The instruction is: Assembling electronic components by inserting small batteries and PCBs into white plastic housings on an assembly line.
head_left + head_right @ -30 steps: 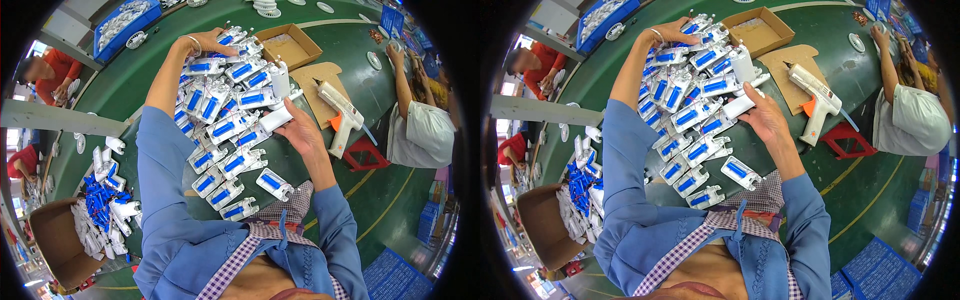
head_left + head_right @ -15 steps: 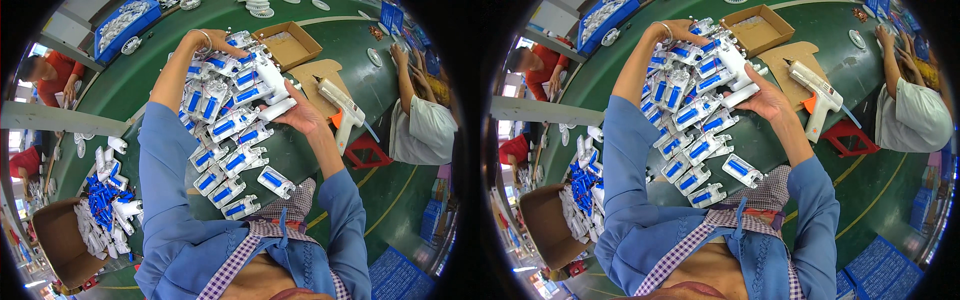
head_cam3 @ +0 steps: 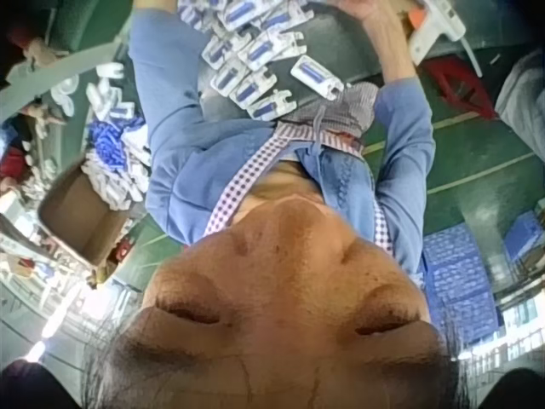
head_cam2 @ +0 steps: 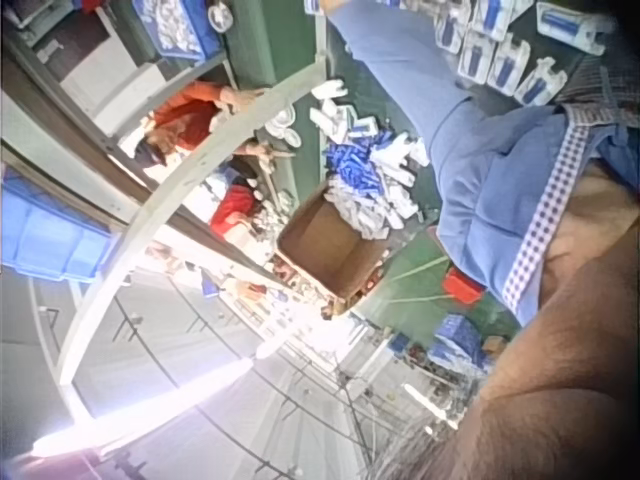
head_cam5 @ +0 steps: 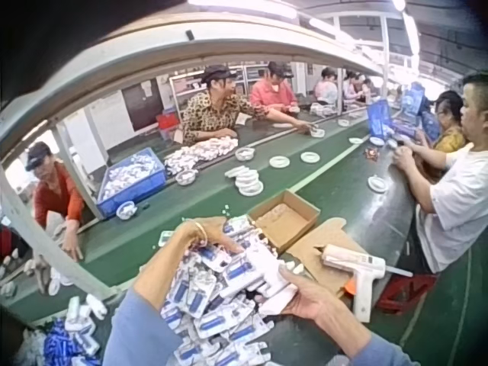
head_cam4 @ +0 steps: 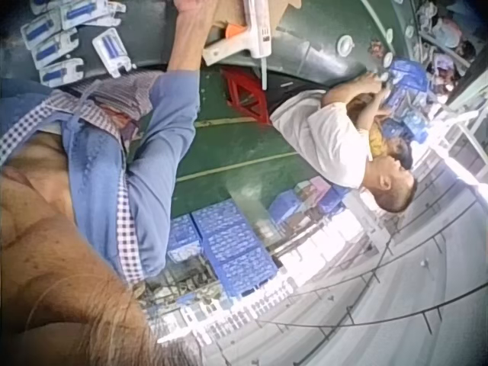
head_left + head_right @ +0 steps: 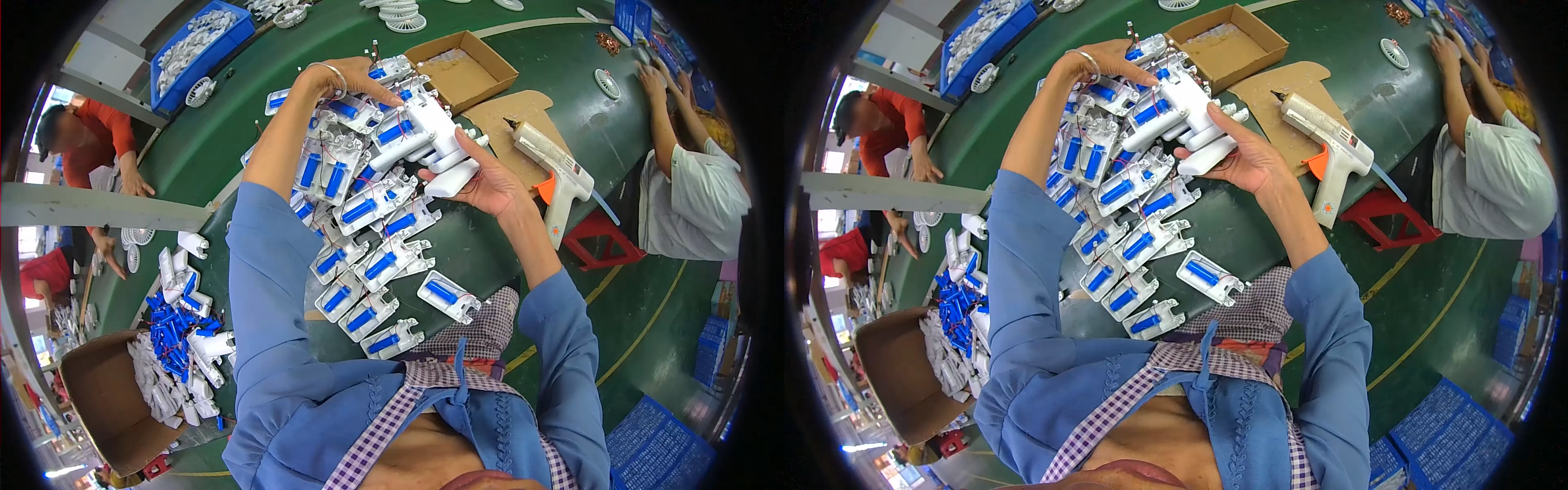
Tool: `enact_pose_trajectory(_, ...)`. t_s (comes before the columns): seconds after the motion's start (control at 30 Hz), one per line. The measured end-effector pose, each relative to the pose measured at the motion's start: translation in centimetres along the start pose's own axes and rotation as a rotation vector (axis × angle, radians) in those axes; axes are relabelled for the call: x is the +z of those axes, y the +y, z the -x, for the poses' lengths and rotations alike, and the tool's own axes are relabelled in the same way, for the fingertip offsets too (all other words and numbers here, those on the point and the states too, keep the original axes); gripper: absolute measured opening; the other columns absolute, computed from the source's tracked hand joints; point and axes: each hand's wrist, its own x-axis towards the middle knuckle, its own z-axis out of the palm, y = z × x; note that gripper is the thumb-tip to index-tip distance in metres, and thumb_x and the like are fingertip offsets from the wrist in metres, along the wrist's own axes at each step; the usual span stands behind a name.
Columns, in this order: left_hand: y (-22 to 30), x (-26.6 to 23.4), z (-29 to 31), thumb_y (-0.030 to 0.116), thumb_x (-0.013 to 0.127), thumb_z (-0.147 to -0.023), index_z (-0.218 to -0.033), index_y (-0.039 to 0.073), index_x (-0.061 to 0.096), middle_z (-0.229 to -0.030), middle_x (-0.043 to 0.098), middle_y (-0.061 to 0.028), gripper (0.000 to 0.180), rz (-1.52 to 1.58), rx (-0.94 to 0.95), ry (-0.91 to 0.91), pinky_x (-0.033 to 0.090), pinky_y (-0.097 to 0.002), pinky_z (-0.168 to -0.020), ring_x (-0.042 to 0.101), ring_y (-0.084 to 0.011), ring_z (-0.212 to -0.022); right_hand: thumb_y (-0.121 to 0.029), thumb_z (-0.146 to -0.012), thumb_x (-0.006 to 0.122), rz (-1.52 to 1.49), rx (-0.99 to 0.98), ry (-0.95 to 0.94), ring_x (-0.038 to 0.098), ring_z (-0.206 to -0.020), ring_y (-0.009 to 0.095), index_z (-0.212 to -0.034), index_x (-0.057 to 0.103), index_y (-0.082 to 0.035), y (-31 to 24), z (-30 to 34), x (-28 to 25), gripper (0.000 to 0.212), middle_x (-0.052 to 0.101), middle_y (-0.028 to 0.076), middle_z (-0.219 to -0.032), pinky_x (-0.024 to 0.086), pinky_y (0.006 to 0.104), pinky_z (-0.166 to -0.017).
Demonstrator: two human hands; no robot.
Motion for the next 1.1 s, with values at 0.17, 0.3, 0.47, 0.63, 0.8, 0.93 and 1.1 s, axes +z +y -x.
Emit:
enact_pose_trajectory(0.17, 1.6, -0.1, 2.0, 0.048, 0.086, -0.046, -0.115, -0.007, 0.053, -0.111, 0.058, -0.0187, 0.095, 0.136, 0.014, -0.029, 0.044, -0.0313, -0.086, 0.056, -0.025, -0.101, -0.034, -0.078, 0.072, -0.005, 0.044, -0.063, 0.061, -0.095, 0.043, -0.122, 0.046, -0.001, -0.4, 0.5, 0.3, 0.061, 0.058, 0.02, -0.109, 0.05, 0.0557, -0.084)
enact_pose_trajectory(0.3, 1.7, -0.2, 2.4, 0.038, 0.087, -0.049, -0.118, 0.0, 0.055, -0.113, 0.059, -0.0144, 0.085, 0.223, 0.03, -0.041, 0.045, -0.0317, -0.087, 0.057, -0.0229, -0.101, -0.035, -0.078, 0.072, 0.04, 0.022, -0.047, 0.06, -0.095, 0.044, -0.123, 0.045, -0.001, -0.4, 0.3, 0.3, 0.063, 0.057, 0.021, -0.112, 0.051, 0.0555, -0.083)
enact_pose_trajectory(0.47, 2.2, -0.3, 2.3, 0.037, 0.086, -0.051, -0.117, 0.002, 0.056, -0.111, 0.06, -0.0132, 0.081, 0.217, 0.005, -0.036, 0.044, -0.0303, -0.088, 0.057, -0.0219, -0.1, -0.036, -0.078, 0.072, -0.041, 0.057, -0.143, 0.06, -0.097, 0.045, -0.124, 0.045, -0.003, -0.4, -0.1, -0.6, 0.062, 0.056, 0.02, -0.114, 0.052, 0.0545, -0.08)
enact_pose_trajectory(0.63, 1.7, -0.6, 1.6, 0.036, 0.085, -0.051, -0.118, 0.002, 0.056, -0.109, 0.061, -0.0118, 0.08, 0.207, 0.088, -0.01, 0.046, -0.0307, -0.084, 0.058, -0.0212, -0.096, -0.038, -0.078, 0.071, -0.09, 0.033, -0.19, 0.059, -0.098, 0.045, -0.124, 0.045, -0.004, 0.3, -0.5, -1.1, 0.063, 0.056, 0.02, -0.114, 0.055, 0.0512, -0.075)
enact_pose_trajectory(0.8, 0.8, 0.0, 0.2, 0.037, 0.084, -0.05, -0.107, 0.002, 0.061, -0.099, 0.063, -0.0107, 0.071, 0.189, 0.108, -0.099, 0.045, -0.03, -0.082, 0.057, -0.0201, -0.09, -0.041, -0.077, 0.071, -0.151, 0.006, -0.231, 0.059, -0.098, 0.046, -0.127, 0.043, -0.003, 1.2, -0.9, -1.4, 0.069, 0.056, 0.02, -0.113, 0.059, 0.0419, -0.059)
enact_pose_trajectory(0.93, 0.6, 0.0, 0.4, 0.039, 0.085, -0.05, -0.115, 0.002, 0.057, -0.106, 0.062, -0.0118, 0.08, 0.24, 0.089, -0.07, 0.043, -0.0295, -0.086, 0.057, -0.0215, -0.095, -0.035, -0.077, 0.073, -0.222, 0.04, -0.296, 0.049, -0.109, 0.052, -0.128, 0.04, 0.0, 0.8, -1.2, -1.9, 0.07, 0.05, 0.021, -0.121, 0.048, 0.054, -0.091)
enact_pose_trajectory(1.1, 2.7, -1.6, 2.0, 0.04, 0.085, -0.054, -0.123, 0.001, 0.051, -0.111, 0.059, -0.0104, 0.086, 0.265, 0.164, -0.072, 0.04, -0.0262, -0.088, 0.054, -0.0179, -0.098, -0.039, -0.077, 0.072, -0.1, -0.097, -0.268, 0.059, -0.099, 0.045, -0.127, 0.043, 0.0, 0.2, -0.2, -0.5, 0.07, 0.057, 0.021, -0.114, 0.059, 0.046, -0.063)
